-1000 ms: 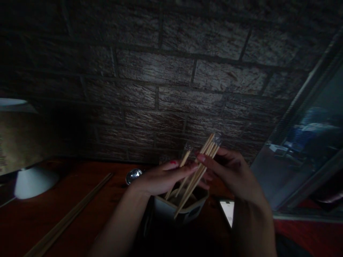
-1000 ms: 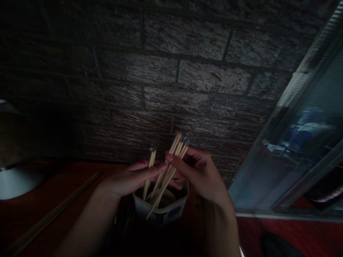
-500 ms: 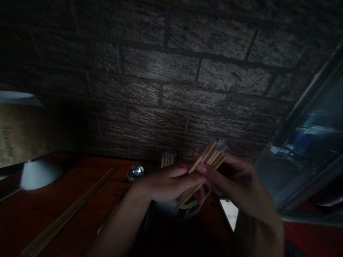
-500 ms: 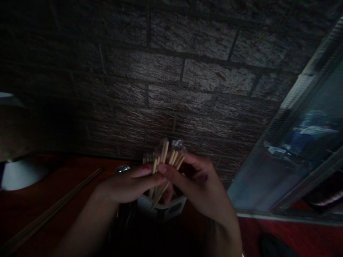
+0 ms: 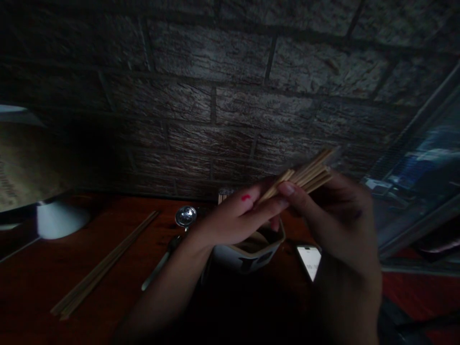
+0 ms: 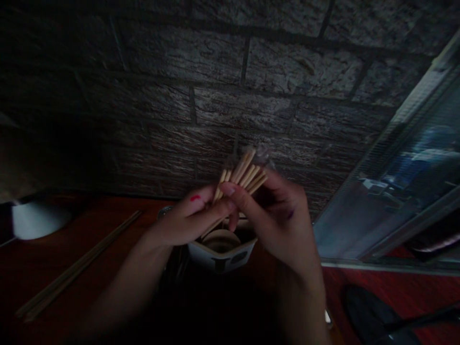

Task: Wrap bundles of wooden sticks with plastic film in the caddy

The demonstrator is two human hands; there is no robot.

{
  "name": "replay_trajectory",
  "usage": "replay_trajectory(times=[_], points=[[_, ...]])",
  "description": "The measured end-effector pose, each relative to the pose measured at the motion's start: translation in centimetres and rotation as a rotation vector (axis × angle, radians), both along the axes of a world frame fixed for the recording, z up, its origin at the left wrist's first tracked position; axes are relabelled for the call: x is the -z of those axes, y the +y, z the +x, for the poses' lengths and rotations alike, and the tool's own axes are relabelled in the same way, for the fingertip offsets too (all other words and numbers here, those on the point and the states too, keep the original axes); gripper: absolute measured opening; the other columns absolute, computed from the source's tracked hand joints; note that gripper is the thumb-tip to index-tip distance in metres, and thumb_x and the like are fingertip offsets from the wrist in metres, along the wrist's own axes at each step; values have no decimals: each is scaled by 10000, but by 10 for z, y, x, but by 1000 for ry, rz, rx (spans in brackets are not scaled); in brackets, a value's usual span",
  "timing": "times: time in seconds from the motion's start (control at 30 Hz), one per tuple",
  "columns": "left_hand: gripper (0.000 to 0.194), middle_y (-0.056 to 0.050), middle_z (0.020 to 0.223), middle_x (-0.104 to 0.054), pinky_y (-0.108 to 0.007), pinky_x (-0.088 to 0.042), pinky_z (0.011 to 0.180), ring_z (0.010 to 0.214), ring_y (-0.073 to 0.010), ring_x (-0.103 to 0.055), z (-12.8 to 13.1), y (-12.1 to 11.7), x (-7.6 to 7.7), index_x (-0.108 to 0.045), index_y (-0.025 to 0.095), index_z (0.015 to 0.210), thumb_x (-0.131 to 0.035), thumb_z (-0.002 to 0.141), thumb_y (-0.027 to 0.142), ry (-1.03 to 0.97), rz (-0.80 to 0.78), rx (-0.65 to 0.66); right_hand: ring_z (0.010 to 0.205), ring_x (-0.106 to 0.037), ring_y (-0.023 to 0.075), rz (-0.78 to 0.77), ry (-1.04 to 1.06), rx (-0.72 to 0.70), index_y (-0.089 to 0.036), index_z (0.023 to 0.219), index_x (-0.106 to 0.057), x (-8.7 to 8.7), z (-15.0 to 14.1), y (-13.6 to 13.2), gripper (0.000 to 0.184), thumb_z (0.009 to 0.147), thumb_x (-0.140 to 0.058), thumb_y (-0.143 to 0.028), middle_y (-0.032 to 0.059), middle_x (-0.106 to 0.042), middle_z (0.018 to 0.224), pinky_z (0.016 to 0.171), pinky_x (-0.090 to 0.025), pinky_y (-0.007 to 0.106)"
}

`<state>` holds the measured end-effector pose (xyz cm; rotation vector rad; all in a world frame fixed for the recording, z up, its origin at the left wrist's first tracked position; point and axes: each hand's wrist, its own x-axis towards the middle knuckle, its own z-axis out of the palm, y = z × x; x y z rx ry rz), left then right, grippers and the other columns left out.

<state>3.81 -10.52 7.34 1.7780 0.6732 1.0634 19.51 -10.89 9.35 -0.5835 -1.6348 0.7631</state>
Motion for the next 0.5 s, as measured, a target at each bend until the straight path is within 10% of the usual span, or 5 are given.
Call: replay_trajectory(times=[0.17, 0.5], points=[[374, -66, 1139, -682, -286, -502, 925, 1055, -187, -640, 4, 17, 7, -566, 174, 1248, -594, 899, 303, -158, 76, -99, 871, -673, 192, 43, 72, 169, -267, 861, -725, 1, 17, 24, 108, 783, -758, -334, 11, -720, 927, 778, -577, 322], [338, -90, 1123, -711, -312, -507, 947, 1052, -180, -666, 3, 41, 25, -577, 143, 1225, -575, 909, 265, 13, 117, -155, 819, -663, 189, -135, -156, 29, -234, 851, -752, 6, 34, 52, 170, 746, -773, -366, 20, -727, 853, 772, -551, 319]])
